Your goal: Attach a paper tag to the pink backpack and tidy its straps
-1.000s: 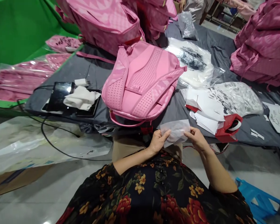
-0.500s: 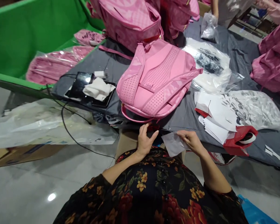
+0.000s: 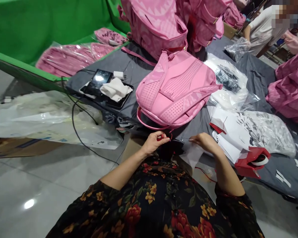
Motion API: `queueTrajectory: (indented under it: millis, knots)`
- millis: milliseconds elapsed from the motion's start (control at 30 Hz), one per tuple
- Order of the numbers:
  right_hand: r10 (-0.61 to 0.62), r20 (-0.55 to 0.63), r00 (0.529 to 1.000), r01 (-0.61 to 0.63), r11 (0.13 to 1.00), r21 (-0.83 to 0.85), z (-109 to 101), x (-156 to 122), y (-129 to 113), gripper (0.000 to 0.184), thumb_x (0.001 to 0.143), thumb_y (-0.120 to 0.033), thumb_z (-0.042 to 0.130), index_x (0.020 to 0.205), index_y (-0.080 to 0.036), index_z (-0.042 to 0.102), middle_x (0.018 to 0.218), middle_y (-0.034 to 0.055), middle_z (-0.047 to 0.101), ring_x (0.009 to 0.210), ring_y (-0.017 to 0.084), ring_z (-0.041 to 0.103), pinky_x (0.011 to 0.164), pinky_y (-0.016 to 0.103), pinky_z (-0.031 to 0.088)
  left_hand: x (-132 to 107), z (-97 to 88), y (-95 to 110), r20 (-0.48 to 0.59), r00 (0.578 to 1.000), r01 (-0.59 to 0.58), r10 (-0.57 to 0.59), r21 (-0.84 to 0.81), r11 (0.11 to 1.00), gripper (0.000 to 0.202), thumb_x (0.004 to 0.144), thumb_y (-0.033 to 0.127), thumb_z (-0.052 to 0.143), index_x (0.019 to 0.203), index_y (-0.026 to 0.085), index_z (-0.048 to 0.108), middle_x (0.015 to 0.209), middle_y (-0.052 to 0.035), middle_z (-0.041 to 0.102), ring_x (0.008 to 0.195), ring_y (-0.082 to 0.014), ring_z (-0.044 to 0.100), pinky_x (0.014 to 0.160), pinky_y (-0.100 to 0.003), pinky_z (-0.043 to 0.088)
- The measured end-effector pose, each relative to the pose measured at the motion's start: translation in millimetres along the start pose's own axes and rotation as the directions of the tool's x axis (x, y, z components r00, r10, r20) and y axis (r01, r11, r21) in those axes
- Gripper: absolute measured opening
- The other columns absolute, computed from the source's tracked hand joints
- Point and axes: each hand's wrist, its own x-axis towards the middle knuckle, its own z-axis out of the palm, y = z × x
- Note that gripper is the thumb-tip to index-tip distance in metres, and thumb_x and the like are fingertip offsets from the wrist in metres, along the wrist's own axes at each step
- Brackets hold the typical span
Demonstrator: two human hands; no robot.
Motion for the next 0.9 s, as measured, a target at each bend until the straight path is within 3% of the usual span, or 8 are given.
queueTrajectory:
  millis: [67, 133, 300, 467, 567, 667, 800, 900]
  knots:
    - [-0.032, 0.007, 0.999, 0.032, 0.999, -0.007, 20, 21, -7, 0.053, 0.087, -0.067, 0.062, 0.061, -0.022, 0.063, 0.056, 0.0034, 0.056, 0.054, 0.014, 0.042, 0.057, 0.028, 0.029, -1, -0.9, 4, 0.059, 0.997, 0.045, -0.042, -0.047, 0.998, 0.051, 0.062, 0.058, 0.090, 0.076, 0.017, 0.064, 0.063, 0.0020, 0.062, 0.056, -0.0089, 0.049, 0.057, -0.022, 0.037]
    - [-0.015, -0.108, 0.994, 0.019, 0.999, 0.039, 40, 40, -13, 0.062, 0.088, -0.075, 0.052, 0.057, -0.021, 0.053, 0.053, 0.0006, 0.046, 0.055, 0.012, 0.036, 0.057, 0.027, 0.028, -3, 3.8, 5, 0.106, 0.994, 0.043, -0.038, -0.044, 0.998, 0.051, 0.065, 0.059, 0.088, 0.081, 0.016, 0.066, 0.064, 0.0014, 0.064, 0.055, -0.0093, 0.050, 0.056, -0.021, 0.038]
    - [0.083, -0.343, 0.936, 0.037, 0.944, 0.328, 65, 55, -25, 0.070, 0.086, -0.086, 0.039, 0.064, -0.020, 0.049, 0.064, 0.0011, 0.047, 0.064, 0.015, 0.043, 0.060, 0.027, 0.037, -10, 26.1, -13, 0.084, 0.987, -0.152, 0.139, 0.169, 0.974, 0.039, 0.086, 0.056, 0.071, 0.091, 0.017, 0.068, 0.067, 0.0009, 0.065, 0.057, -0.0117, 0.054, 0.060, -0.023, 0.043]
    - [0.133, -0.309, 0.942, 0.006, 0.912, 0.411, 67, 46, -40, 0.058, 0.081, -0.078, 0.057, 0.073, -0.021, 0.055, 0.067, 0.0011, 0.055, 0.061, 0.015, 0.047, 0.059, 0.028, 0.040, -3, 39.5, -34, 0.126, 0.906, -0.392, 0.404, 0.609, 0.689, 0.026, 0.096, 0.044, 0.060, 0.098, 0.019, 0.066, 0.070, -0.0052, 0.065, 0.070, -0.0216, 0.062, 0.077, -0.033, 0.052]
    - [0.158, -0.352, 0.922, -0.047, 0.952, 0.304, 71, 50, -47, 0.042, 0.070, -0.059, 0.073, 0.079, -0.020, 0.062, 0.068, 0.0004, 0.060, 0.059, 0.014, 0.047, 0.058, 0.027, 0.039, -2, 39.5, -33, 0.213, 0.875, -0.458, 0.434, 0.654, 0.602, 0.026, 0.096, 0.044, 0.059, 0.092, 0.019, 0.064, 0.066, -0.0047, 0.062, 0.068, -0.0221, 0.060, 0.085, -0.038, 0.053]
    - [0.165, -0.434, 0.886, -0.057, 0.967, 0.250, 76, 58, -45, 0.026, 0.069, -0.046, 0.065, 0.073, -0.020, 0.061, 0.063, -0.0004, 0.058, 0.057, 0.013, 0.045, 0.057, 0.027, 0.038, -6, 30.8, -29, 0.073, 0.888, -0.409, 0.454, 0.575, 0.708, 0.034, 0.097, 0.050, 0.058, 0.080, 0.021, 0.063, 0.071, -0.0040, 0.064, 0.068, -0.0184, 0.059, 0.082, -0.034, 0.051]
    - [0.159, -0.421, 0.893, -0.029, 0.954, 0.300, 79, 63, -37, 0.026, 0.068, -0.043, 0.059, 0.076, -0.019, 0.062, 0.065, 0.0002, 0.058, 0.057, 0.013, 0.044, 0.057, 0.027, 0.037, -5, 18.1, -26, -0.424, 0.872, -0.181, 0.246, 0.187, 0.966, 0.035, 0.083, 0.054, 0.073, 0.088, 0.020, 0.065, 0.085, -0.0029, 0.069, 0.078, -0.0155, 0.062, 0.082, -0.030, 0.050]
    - [0.167, -0.386, 0.908, -0.040, 0.948, 0.315, 79, 64, -35, 0.028, 0.068, -0.045, 0.060, 0.078, -0.018, 0.063, 0.065, -0.0001, 0.057, 0.057, 0.013, 0.042, 0.057, 0.027, 0.036, 3, 22.3, -24, -0.366, 0.930, -0.133, 0.022, -0.281, 0.951, 0.053, 0.067, 0.053, 0.087, 0.102, 0.017, 0.069, 0.102, -0.0072, 0.075, 0.097, -0.0197, 0.069, 0.096, -0.035, 0.051]
